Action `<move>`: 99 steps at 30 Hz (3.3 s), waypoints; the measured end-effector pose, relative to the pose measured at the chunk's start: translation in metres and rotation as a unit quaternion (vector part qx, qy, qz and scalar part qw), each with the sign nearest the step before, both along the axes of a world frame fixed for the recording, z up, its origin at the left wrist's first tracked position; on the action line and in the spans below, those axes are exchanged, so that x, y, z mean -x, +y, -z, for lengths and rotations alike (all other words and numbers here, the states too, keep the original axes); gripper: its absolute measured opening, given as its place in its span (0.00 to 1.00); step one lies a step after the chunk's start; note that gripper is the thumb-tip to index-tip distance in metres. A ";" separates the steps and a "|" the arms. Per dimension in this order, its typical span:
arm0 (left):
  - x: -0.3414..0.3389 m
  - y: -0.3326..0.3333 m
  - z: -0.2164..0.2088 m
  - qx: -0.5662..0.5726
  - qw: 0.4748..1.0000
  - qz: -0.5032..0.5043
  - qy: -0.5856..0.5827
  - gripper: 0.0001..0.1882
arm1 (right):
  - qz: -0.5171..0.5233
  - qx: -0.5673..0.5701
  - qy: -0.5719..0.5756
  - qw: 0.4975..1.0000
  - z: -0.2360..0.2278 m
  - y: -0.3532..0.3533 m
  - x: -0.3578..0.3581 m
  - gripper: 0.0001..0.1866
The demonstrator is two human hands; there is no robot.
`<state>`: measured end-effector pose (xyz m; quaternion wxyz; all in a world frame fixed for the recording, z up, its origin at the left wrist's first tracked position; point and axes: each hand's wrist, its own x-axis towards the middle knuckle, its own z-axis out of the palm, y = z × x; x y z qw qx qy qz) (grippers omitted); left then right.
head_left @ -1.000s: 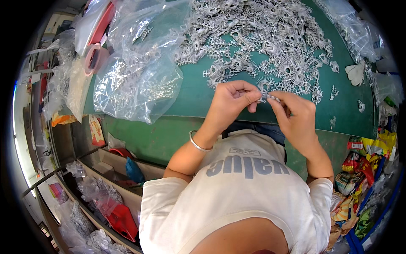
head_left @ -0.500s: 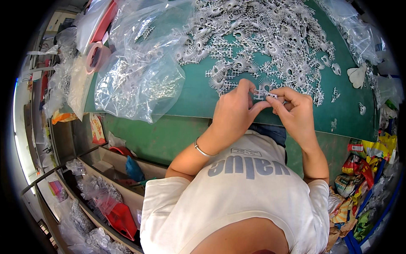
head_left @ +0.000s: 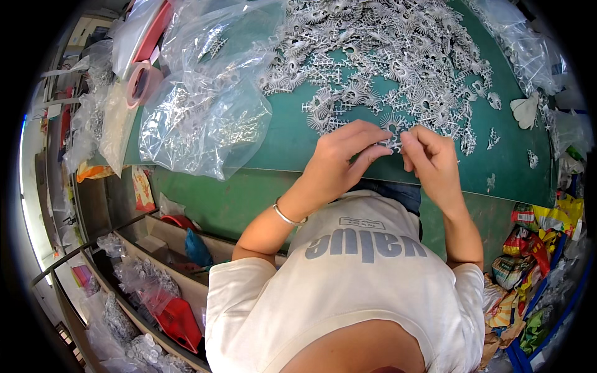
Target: The person separates and sorts small silver star-shaped plastic components on a workbench, picking up individual pieces by hand to inspect them before placing them back on the pile.
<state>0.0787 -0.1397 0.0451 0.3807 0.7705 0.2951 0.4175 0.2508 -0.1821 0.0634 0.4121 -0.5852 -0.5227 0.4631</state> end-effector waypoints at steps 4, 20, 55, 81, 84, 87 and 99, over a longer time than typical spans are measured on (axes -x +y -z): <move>-0.005 -0.010 0.001 0.019 0.999 -0.047 -0.009 0.09 | 0.005 -0.110 -0.064 0.992 0.012 -0.003 0.004 0.13; 0.000 0.003 0.019 0.556 0.782 -0.009 -0.280 0.14 | 0.073 0.001 -0.025 0.997 0.047 0.012 -0.027 0.15; 0.006 0.057 0.050 0.469 0.839 -0.098 -0.257 0.08 | 0.123 -0.217 -0.473 0.845 0.080 0.020 -0.038 0.10; -0.031 0.016 0.065 0.715 0.592 0.082 -0.363 0.18 | 0.124 0.047 0.279 0.951 0.063 0.017 -0.010 0.07; -0.035 0.015 0.065 0.730 0.570 0.076 -0.369 0.20 | 0.115 0.049 0.242 0.962 0.061 0.012 -0.003 0.06; -0.037 0.011 0.058 0.735 0.562 0.076 -0.372 0.21 | -0.004 -0.030 -0.077 0.997 0.058 0.004 0.000 0.07; -0.071 -0.022 0.031 0.231 0.956 -0.030 -0.181 0.23 | 0.188 -0.009 0.392 0.901 0.063 -0.003 0.039 0.20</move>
